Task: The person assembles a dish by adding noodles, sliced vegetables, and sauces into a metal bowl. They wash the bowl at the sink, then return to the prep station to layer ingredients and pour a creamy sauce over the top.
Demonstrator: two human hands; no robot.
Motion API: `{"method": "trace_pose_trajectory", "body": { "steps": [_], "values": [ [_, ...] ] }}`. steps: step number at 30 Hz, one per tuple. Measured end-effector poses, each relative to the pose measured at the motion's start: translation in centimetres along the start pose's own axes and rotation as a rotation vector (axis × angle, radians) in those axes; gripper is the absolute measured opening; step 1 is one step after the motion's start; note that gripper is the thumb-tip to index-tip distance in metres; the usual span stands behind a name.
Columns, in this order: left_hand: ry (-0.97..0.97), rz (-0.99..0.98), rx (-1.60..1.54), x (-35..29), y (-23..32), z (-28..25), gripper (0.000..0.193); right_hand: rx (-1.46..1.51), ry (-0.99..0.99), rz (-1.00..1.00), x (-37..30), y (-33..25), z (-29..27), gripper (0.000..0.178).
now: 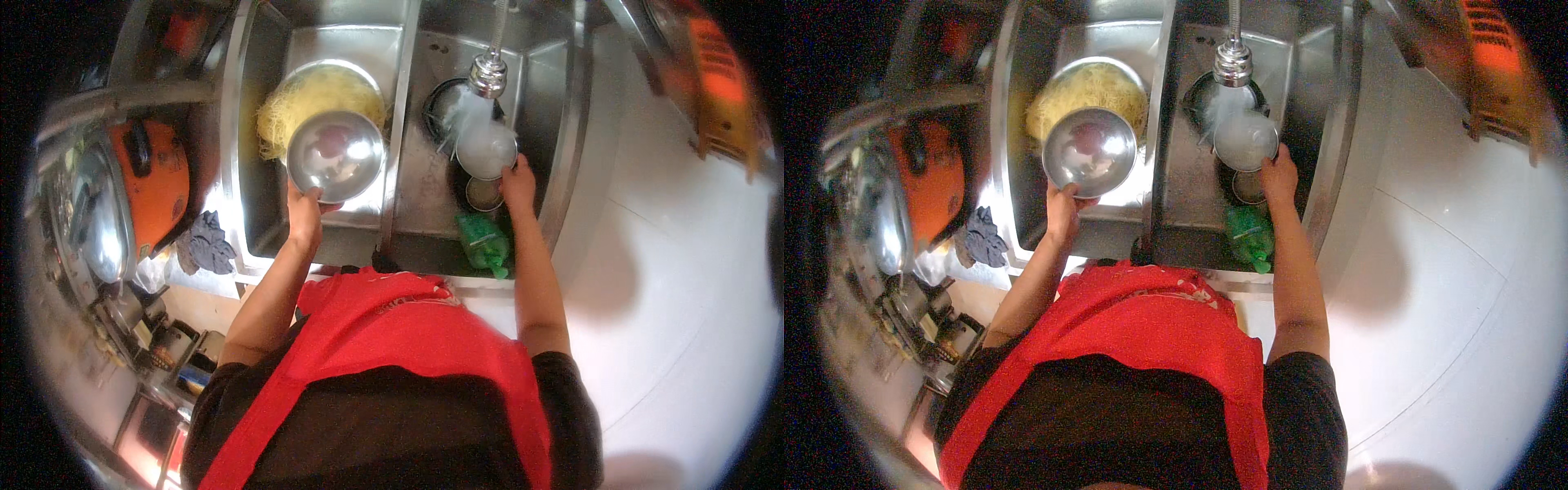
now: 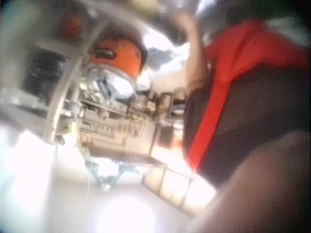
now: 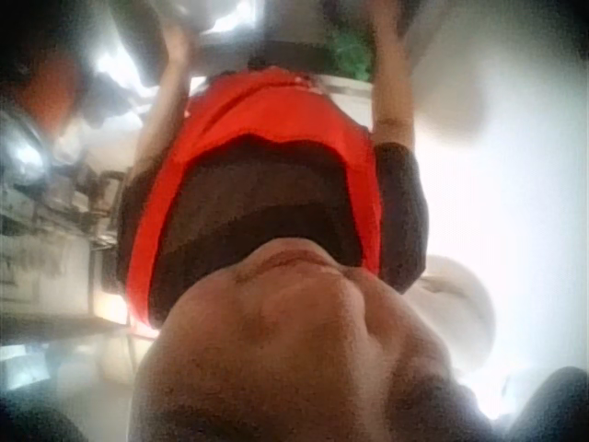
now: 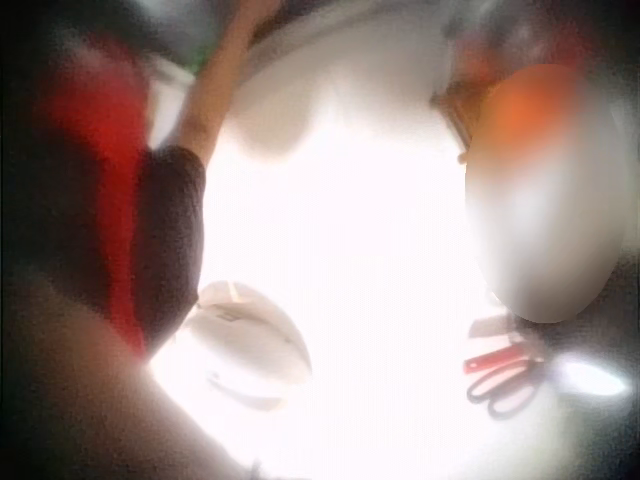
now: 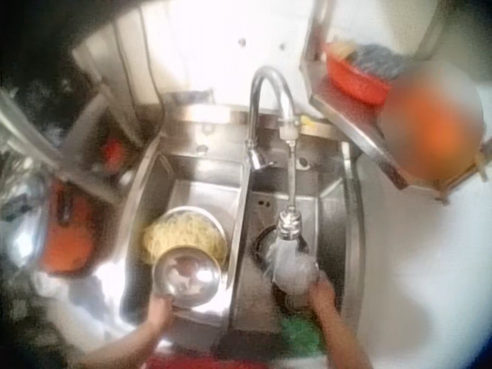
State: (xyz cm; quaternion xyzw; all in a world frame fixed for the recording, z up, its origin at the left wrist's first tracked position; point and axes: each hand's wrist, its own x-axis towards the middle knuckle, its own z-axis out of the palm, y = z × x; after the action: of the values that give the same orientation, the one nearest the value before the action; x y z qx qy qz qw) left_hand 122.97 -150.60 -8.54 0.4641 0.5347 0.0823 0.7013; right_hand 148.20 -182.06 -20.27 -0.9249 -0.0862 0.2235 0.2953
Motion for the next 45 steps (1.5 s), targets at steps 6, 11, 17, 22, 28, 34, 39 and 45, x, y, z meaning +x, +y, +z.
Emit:
{"method": "trace_pose_trajectory", "body": {
  "steps": [6, 11, 17, 22, 28, 34, 39, 45],
  "values": [
    [0.035, 0.034, 0.058, -1.5, 0.0, 0.9, 0.054, 0.305, -0.261, 0.282, -1.3, -8.7, 0.5, 0.030],
    [-0.029, 0.002, 0.026, -1.4, 0.5, 0.5, 0.062, 0.255, -0.037, 0.151, 0.4, -3.7, 2.9, 0.029],
    [-0.005, -0.006, 0.020, -1.3, 0.9, 0.7, 0.059, 0.989, -0.214, 0.565, -2.7, -8.9, 2.1, 0.018],
    [-0.029, -0.011, 0.043, -1.1, 1.3, 1.6, 0.057, 1.559, -0.621, 0.767, -1.8, -7.1, 4.2, 0.030],
    [0.006, 0.017, 0.028, -1.4, 1.1, 2.1, 0.049, 1.777, -0.811, 0.747, -3.2, -8.4, 4.4, 0.040],
    [0.001, -0.013, 0.024, -1.2, 0.6, 1.2, 0.053, 1.640, -0.941, 0.661, -6.1, -9.4, 3.3, 0.044],
    [-0.022, 0.018, -0.007, -2.0, -0.7, 0.8, 0.059, 1.253, -0.675, 0.549, -9.9, -14.1, 1.4, 0.041],
    [-0.170, -0.184, -0.069, -3.7, -1.3, 1.6, 0.053, 0.386, -0.328, -0.202, -10.1, -18.9, 2.4, 0.037]
  ]
}}
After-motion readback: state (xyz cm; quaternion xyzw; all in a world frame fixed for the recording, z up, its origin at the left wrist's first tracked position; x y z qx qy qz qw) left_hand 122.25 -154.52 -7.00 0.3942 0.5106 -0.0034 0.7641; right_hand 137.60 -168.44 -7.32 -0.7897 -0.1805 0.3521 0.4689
